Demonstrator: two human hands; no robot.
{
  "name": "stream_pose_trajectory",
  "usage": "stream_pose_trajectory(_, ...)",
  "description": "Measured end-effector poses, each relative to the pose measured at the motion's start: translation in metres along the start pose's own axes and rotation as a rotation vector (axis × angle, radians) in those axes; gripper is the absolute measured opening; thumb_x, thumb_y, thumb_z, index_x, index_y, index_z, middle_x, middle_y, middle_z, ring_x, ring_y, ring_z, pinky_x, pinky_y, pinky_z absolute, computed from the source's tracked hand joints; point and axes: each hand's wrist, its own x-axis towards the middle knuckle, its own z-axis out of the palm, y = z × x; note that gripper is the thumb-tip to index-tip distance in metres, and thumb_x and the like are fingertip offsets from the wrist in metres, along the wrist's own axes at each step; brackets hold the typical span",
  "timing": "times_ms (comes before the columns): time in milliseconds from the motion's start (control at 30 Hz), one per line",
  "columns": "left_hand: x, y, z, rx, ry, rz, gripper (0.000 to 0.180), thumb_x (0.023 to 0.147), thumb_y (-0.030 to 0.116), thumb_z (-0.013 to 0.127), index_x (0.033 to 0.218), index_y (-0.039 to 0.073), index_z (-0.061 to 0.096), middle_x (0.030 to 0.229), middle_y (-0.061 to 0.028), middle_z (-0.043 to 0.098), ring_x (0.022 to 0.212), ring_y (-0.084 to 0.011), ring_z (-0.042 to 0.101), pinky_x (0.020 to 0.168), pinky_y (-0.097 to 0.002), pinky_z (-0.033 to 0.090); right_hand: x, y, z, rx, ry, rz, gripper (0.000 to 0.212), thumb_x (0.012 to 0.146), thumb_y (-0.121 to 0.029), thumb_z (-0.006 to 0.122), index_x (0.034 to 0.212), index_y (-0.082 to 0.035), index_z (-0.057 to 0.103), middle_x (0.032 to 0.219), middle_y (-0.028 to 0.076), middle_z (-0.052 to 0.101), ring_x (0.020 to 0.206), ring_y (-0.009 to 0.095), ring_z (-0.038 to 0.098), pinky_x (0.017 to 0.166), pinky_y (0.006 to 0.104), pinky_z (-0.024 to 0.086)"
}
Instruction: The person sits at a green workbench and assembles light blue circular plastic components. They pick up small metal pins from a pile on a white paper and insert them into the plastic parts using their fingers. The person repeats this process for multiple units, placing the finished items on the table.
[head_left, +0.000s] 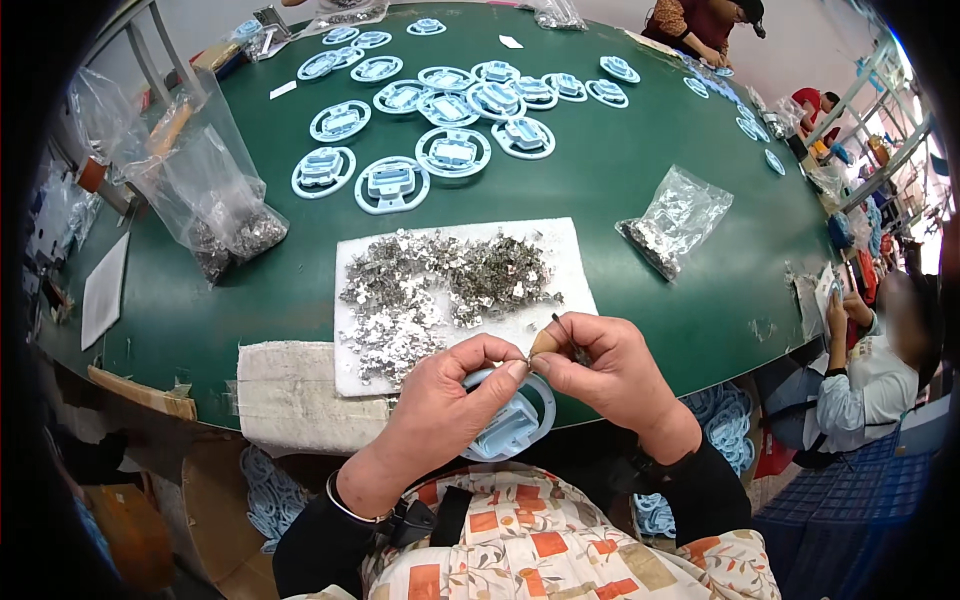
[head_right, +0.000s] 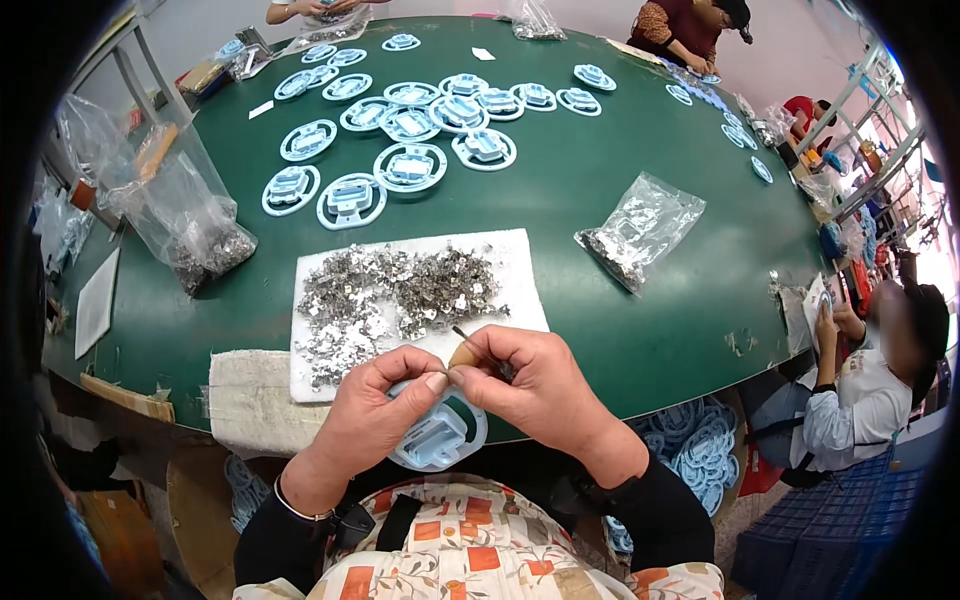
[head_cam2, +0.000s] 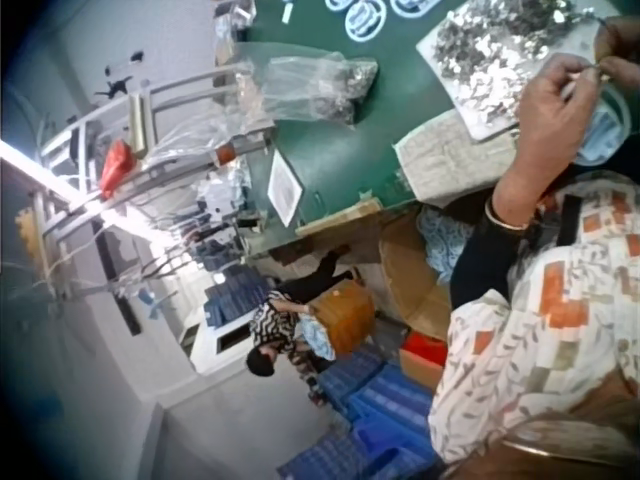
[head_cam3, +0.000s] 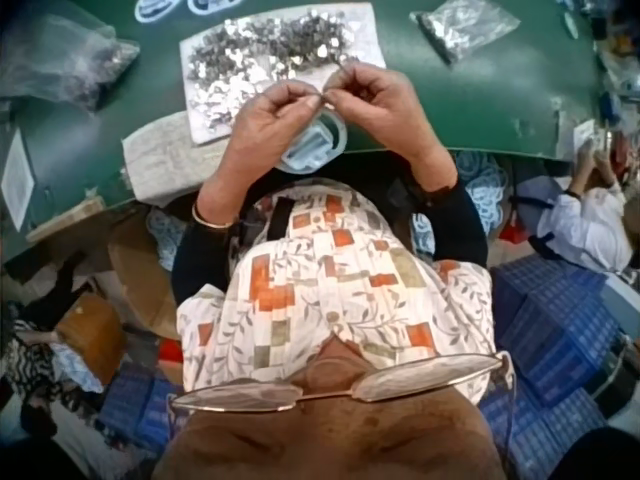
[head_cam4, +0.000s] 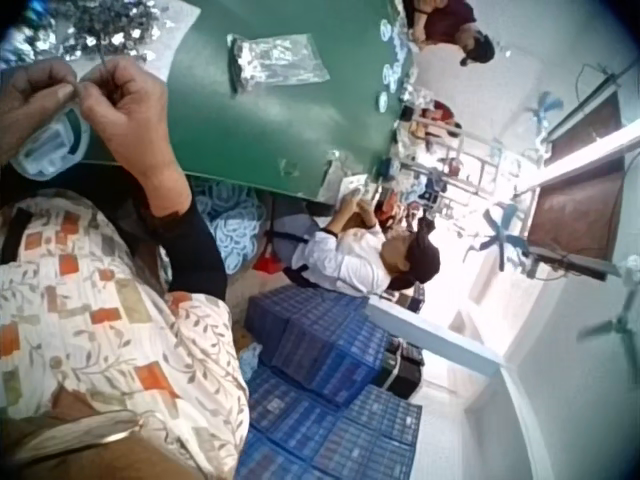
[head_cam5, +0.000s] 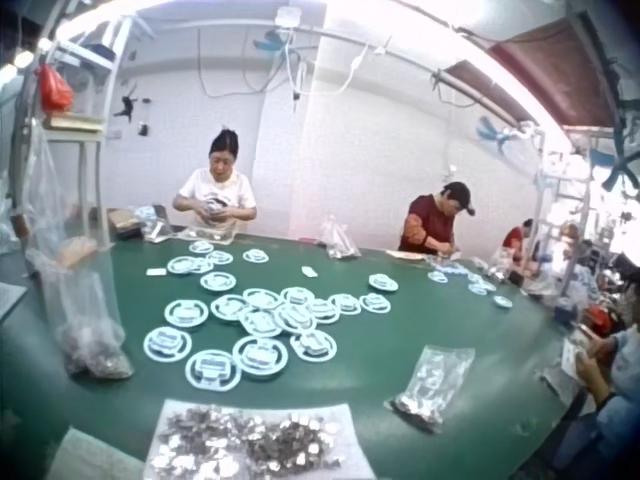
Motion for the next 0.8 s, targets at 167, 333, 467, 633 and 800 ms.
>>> stream_pose_trajectory(167,0.0,0.005,-0.001,-0.112,0.02,-0.058,0.024,0.105,0.011,0.051,0.125,0.003,0.063,0.1,-0.0009,0.066,0.087,-0.0037,0.058,0.078,-0.0224,0.05,-0.005,0.007,0.001,0.017,0.119,-0.066,0.009,0.093,-0.006,0.073,0.094,0.002,0.071,0.08,-0.002,0.065,0.067,0.001,0.052,0.058,0.0207,0.042)
stream_pose_trajectory(333,0.005,-0.013,-0.001,-0.1,0.089,-0.038,0.027,0.106,0.008,0.046,0.128,0.001,0.061,0.104,-0.0017,0.065,0.088,-0.0036,0.058,0.078,-0.0217,0.05,-0.013,0.013,0.012,-0.268,0.15,-0.22,0.007,0.089,-0.003,0.074,0.093,0.002,0.07,0.079,0.004,0.067,0.062,0.006,0.056,0.055,0.024,0.045)
stream_pose_trajectory(467,0.006,-0.017,-0.002,-0.068,0.096,-0.048,0.028,0.107,0.008,0.045,0.128,0.0,0.061,0.106,-0.003,0.065,0.089,-0.004,0.059,0.079,-0.0218,0.05,-0.013,0.022,0.02,-0.319,0.171,-0.226,0.007,0.088,-0.003,0.074,0.091,0.001,0.069,0.078,0.006,0.066,0.06,0.009,0.058,0.055,0.0251,0.046)
stream_pose_trajectory(633,0.007,-0.02,-0.001,0.0,0.13,-0.059,0.028,0.105,0.01,0.046,0.124,0.0,0.063,0.097,-0.0034,0.068,0.085,-0.0058,0.06,0.076,-0.0245,0.051,-0.009,0.029,0.024,-0.407,0.175,-0.237,0.008,0.087,-0.003,0.075,0.091,-0.001,0.068,0.078,0.006,0.066,0.06,0.012,0.06,0.055,0.0265,0.048)
stream_pose_trajectory(800,0.007,-0.027,-0.002,0.015,0.114,-0.068,0.028,0.106,0.009,0.045,0.126,-0.001,0.062,0.102,-0.0015,0.066,0.087,-0.0039,0.058,0.077,-0.0217,0.05,-0.006,0.032,0.024,-0.445,0.165,-0.246,0.01,0.086,-0.004,0.076,0.091,-0.001,0.069,0.079,0.007,0.068,0.061,0.013,0.063,0.056,0.0267,0.05)
